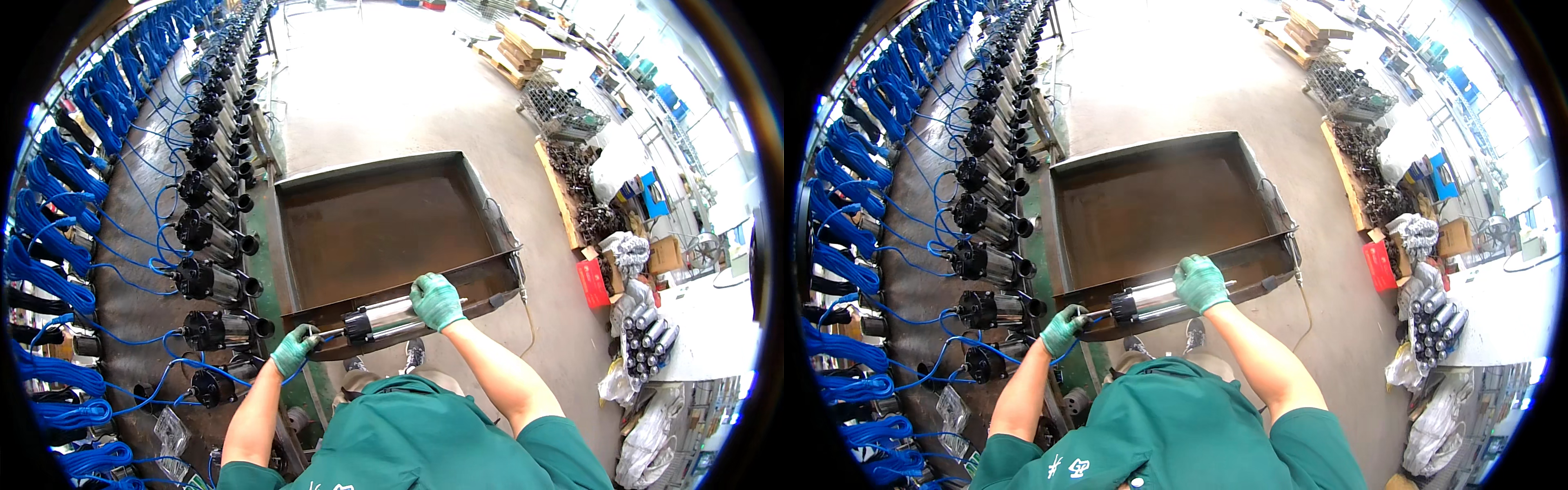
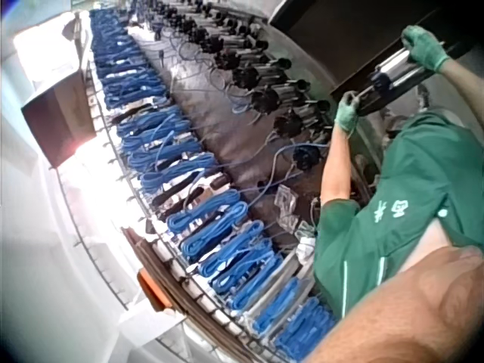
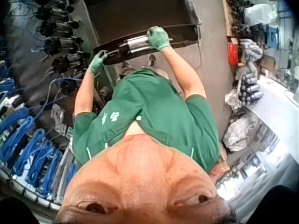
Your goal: The person repeatedly picks up cylindrical electrical components from a rack, connects a blue cable, and submerges them in a water-filled metal tray to test for leaks or functionality. The person then removes the components, disconnects the cable, and places them back on the rack.
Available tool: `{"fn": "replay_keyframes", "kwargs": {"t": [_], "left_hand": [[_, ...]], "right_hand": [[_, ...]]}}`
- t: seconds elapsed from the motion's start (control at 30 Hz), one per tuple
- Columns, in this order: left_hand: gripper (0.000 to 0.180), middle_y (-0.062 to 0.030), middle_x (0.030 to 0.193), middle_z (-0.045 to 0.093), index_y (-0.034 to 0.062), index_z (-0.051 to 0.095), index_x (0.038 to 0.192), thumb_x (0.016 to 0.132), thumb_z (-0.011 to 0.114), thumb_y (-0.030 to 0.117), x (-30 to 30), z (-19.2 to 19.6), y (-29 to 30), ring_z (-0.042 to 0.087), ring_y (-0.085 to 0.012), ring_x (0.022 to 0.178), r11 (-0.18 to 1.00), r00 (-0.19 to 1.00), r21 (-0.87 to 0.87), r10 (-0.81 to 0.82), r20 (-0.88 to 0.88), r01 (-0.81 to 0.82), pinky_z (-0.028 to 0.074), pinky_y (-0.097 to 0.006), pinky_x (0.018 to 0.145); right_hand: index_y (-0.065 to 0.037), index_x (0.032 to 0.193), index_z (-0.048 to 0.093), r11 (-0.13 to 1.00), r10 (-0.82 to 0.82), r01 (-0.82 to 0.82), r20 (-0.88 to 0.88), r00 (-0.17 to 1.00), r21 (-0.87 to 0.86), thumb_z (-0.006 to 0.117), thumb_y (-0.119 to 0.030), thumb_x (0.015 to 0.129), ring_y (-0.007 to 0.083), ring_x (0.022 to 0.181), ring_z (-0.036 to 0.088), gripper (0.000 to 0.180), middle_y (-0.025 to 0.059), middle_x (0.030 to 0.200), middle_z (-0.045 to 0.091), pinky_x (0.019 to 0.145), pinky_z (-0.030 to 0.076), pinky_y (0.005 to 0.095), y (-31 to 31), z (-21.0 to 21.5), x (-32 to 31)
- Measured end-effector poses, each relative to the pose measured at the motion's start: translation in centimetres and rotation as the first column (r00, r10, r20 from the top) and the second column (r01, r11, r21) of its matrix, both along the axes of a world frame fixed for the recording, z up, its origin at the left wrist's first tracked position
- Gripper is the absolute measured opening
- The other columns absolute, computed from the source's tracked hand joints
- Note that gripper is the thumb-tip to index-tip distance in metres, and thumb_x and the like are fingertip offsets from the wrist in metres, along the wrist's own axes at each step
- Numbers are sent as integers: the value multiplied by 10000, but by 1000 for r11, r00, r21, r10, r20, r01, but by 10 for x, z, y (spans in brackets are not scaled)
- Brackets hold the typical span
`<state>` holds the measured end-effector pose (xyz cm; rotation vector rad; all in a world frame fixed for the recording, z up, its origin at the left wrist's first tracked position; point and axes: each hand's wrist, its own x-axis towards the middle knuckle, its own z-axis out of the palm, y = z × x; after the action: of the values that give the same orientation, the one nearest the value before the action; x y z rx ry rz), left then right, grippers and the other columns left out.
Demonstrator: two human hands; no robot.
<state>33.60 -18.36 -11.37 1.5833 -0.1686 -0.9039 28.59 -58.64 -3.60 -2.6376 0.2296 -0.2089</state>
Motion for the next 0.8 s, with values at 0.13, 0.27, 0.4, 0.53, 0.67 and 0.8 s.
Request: {"fn": "replay_keyframes", "kwargs": {"t": [0.13,0.27,0.4,0.53,0.67,0.8], "left_hand": [[368,28,893,668,47,704,1298,1030,728,298,32,9,6,616,-86,755,951,950,137,-250,-187,278,540,-290,690],[377,16,952,680,39,702,1317,1002,758,238,35,1,4,603,-102,838,953,961,124,-269,-62,275,537,-300,767],[421,-40,1121,719,-11,652,1360,989,761,157,10,-12,6,615,-141,1039,984,990,119,-138,23,134,532,-334,960],[453,-81,1177,731,16,622,1415,1000,747,146,13,16,-3,629,-145,1091,938,967,270,-245,75,217,520,-344,1008],[334,-95,1029,746,37,689,1254,978,770,207,37,18,0,658,-192,939,782,855,439,-515,57,442,544,-376,903],[283,-132,926,718,66,692,1177,951,787,208,28,24,-2,653,-254,842,790,864,498,-482,143,358,546,-398,835]], "right_hand": [[-61,870,691,1000,4,-4,4,1000,-6,656,-233,929,410,966,678,185,192,962,709,888,555,519,-2,-5,1],[-70,839,697,999,32,-32,62,998,9,684,-205,896,400,928,676,147,183,929,705,871,558,510,-2,-8,3],[-86,782,694,999,14,-10,112,994,-36,693,-183,872,399,853,682,132,175,858,707,812,566,508,0,-9,3],[-68,864,723,1000,-7,6,80,997,11,682,-195,924,396,912,685,146,176,920,716,850,562,503,2,-10,0],[-60,892,731,1000,22,-22,46,999,3,671,-176,930,394,930,687,137,172,950,726,856,564,499,7,-4,3],[-56,887,728,1000,20,-20,37,999,5,669,-168,926,393,931,683,133,174,947,724,852,561,503,5,-4,4]]}}
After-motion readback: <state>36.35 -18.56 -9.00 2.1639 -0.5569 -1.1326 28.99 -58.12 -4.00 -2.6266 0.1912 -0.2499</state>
